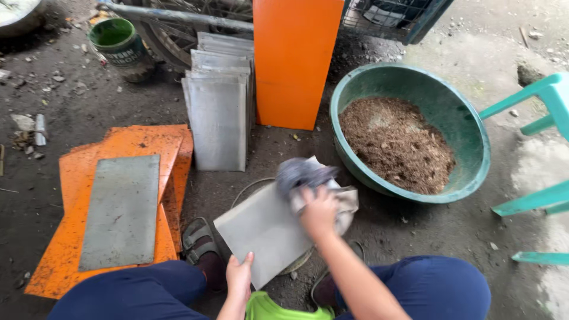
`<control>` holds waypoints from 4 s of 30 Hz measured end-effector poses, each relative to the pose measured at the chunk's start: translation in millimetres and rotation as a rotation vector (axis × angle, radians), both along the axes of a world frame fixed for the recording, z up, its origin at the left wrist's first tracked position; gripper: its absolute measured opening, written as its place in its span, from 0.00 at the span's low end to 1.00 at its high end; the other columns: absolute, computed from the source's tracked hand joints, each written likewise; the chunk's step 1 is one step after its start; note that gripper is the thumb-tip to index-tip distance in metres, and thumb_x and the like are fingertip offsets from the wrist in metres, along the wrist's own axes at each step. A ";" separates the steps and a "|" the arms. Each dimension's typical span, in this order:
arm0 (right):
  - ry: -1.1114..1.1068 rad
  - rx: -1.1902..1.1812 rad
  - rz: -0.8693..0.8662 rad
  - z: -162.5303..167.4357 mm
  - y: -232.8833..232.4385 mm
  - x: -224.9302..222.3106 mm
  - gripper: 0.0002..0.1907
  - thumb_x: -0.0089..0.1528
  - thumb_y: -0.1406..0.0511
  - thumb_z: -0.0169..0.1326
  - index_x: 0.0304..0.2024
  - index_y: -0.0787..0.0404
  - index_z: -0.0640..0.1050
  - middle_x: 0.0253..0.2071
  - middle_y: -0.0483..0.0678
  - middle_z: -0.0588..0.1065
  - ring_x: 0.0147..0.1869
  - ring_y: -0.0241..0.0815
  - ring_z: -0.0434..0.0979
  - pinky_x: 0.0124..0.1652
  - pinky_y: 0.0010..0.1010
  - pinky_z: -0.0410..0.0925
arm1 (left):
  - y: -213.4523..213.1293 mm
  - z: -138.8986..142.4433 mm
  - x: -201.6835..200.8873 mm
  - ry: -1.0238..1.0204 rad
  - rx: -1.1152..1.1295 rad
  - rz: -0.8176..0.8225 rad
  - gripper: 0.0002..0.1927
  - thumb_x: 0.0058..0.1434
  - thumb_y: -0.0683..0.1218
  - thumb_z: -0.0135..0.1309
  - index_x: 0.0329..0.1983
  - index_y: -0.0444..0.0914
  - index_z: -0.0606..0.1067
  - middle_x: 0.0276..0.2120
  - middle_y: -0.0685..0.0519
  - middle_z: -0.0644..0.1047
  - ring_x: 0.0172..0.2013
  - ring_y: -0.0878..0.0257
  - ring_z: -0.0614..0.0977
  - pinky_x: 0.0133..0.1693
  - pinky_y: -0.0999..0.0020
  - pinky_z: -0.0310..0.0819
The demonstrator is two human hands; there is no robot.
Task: The person sits on a low stool and wipes rectangular metal sheets with a cloth. They pick up each sheet, wipe both sides, and place it into a vertical stack. The person repeats this process for multiple sheets.
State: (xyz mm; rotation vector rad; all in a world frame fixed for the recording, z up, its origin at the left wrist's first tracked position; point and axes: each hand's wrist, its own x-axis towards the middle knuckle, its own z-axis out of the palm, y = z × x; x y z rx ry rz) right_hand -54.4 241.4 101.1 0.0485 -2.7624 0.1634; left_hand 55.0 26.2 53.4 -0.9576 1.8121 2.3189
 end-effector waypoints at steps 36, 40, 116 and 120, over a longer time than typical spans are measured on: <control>-0.003 -0.219 0.460 8.0 17.2 7.8 0.27 0.49 0.58 0.64 0.53 0.44 0.81 0.49 0.58 0.71 0.53 0.62 0.70 0.49 0.51 0.65 | -139.8 278.4 -255.1 1.026 -1.974 -0.707 0.07 0.53 0.43 0.55 0.34 0.48 0.75 0.29 0.60 0.80 0.34 0.60 0.83 0.37 0.61 0.73; -0.046 -0.118 0.428 -8.1 20.1 9.8 0.31 0.47 0.59 0.62 0.56 0.42 0.79 0.50 0.54 0.71 0.53 0.58 0.70 0.50 0.50 0.63 | -152.9 222.9 -316.6 0.903 -1.980 -0.869 0.08 0.55 0.45 0.57 0.38 0.50 0.76 0.33 0.61 0.81 0.39 0.61 0.83 0.39 0.60 0.70; -0.071 -0.080 0.265 -40.0 11.4 10.2 0.43 0.38 0.63 0.68 0.57 0.33 0.76 0.55 0.51 0.69 0.58 0.57 0.70 0.59 0.50 0.64 | -285.1 -27.6 -14.6 -0.212 0.118 0.699 0.11 0.65 0.49 0.56 0.49 0.46 0.75 0.43 0.53 0.78 0.45 0.59 0.79 0.50 0.58 0.73; -0.089 -0.082 0.276 -26.5 11.0 7.8 0.46 0.36 0.64 0.69 0.59 0.34 0.74 0.57 0.55 0.69 0.61 0.59 0.70 0.58 0.52 0.63 | -254.0 -19.7 -32.9 -0.086 0.455 0.399 0.16 0.67 0.54 0.49 0.46 0.39 0.78 0.40 0.50 0.81 0.40 0.56 0.81 0.47 0.59 0.75</control>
